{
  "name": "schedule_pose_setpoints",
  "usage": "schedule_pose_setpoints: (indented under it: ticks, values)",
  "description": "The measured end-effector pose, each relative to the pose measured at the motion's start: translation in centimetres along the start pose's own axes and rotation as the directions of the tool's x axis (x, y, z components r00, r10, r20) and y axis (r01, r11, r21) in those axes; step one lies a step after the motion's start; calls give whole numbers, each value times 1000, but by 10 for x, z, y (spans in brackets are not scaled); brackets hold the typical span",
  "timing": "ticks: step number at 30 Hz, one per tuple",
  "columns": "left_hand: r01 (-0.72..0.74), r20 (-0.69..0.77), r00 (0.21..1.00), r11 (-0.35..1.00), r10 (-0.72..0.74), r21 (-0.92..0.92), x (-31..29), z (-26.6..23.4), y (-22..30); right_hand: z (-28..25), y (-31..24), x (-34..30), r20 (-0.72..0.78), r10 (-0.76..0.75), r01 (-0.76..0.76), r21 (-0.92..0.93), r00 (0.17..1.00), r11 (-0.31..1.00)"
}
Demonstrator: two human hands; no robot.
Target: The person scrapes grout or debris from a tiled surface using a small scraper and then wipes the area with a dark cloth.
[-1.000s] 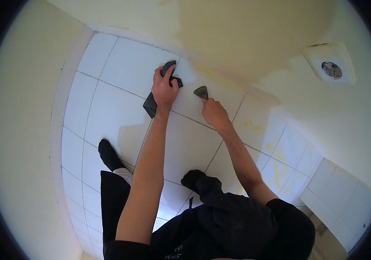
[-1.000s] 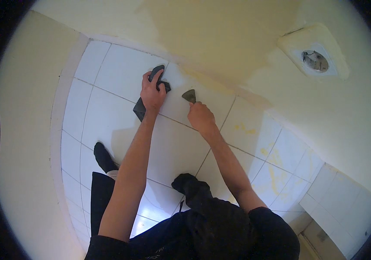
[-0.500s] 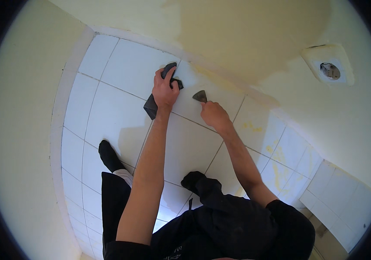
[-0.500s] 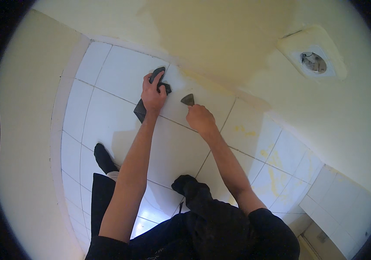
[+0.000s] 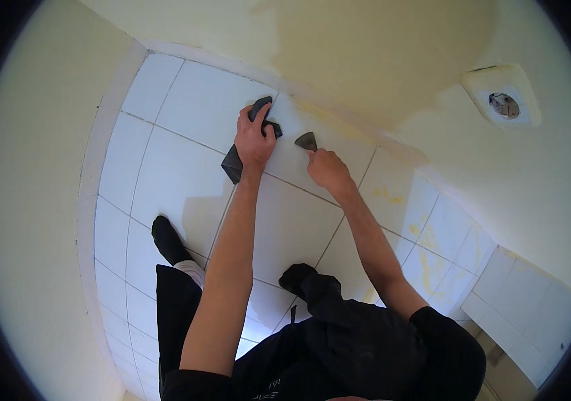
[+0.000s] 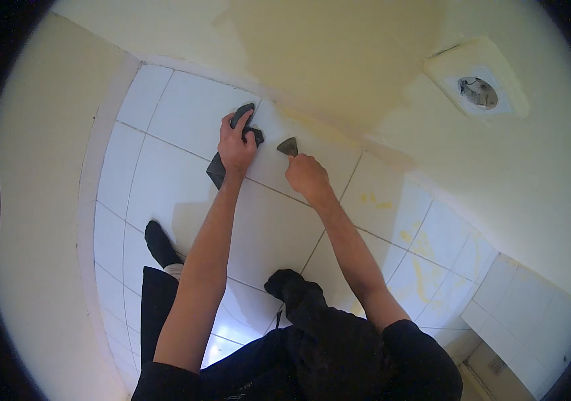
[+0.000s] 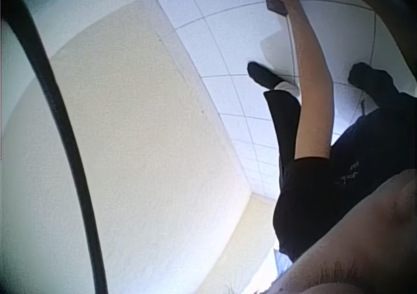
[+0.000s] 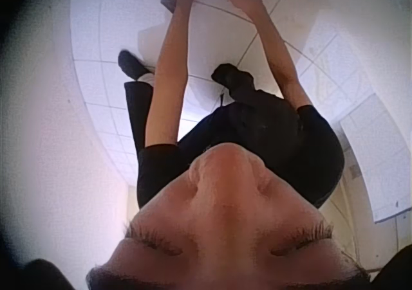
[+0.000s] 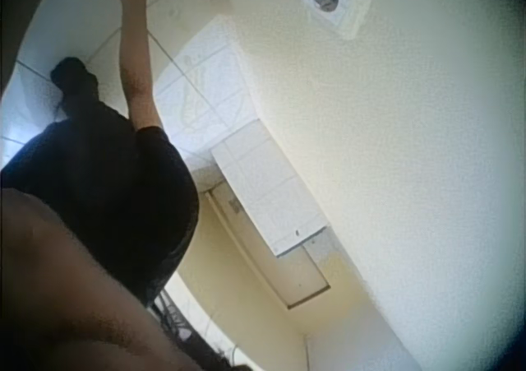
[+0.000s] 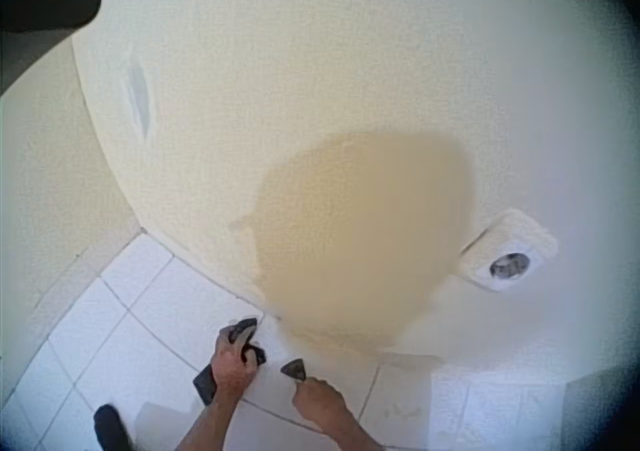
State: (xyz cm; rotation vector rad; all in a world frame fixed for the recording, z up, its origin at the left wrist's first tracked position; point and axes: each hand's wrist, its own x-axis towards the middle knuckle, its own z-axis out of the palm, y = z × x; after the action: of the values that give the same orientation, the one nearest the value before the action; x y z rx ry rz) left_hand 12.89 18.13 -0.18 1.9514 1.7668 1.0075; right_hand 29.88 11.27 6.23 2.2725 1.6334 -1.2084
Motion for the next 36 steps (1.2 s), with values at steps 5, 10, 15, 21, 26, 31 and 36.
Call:
schedule_pose_setpoints:
  ticks: [5, 10, 15, 21, 26, 31, 36]
  values:
    - [1, 0, 1000, 1000, -1, 8, 2, 0, -1, 1, -2, -10, 11, 27, -27, 13, 1000, 1000]
    - [-10, -4, 1000, 1000, 10, -13, 2, 0, -1, -2, -2, -6, 23, 8, -7, -19, 1000, 1000]
    - [1, -10, 1000, 1000, -2, -22, 1, -1, 2, 2, -4, -8, -17, 29, -29, -6, 999, 1000]
    - [9, 49, 999, 997, -5, -80, 3, -1, 0, 5, -14, 0, -40, -15, 15, -17, 999, 1000]
    - [14, 58, 998, 992, -6, -125, 2, 0, -10, 1, -23, 1, 33, -53, 54, -45, 998, 998]
    - [-10, 21, 1000, 998, 12, -59, 1, 1, -2, 1, -19, 0, 71, -39, 44, -62, 997, 997]
    - [39, 53, 998, 995, -34, -88, 2, -2, 3, 3, -22, 0, -37, -67, 66, -25, 997, 997]
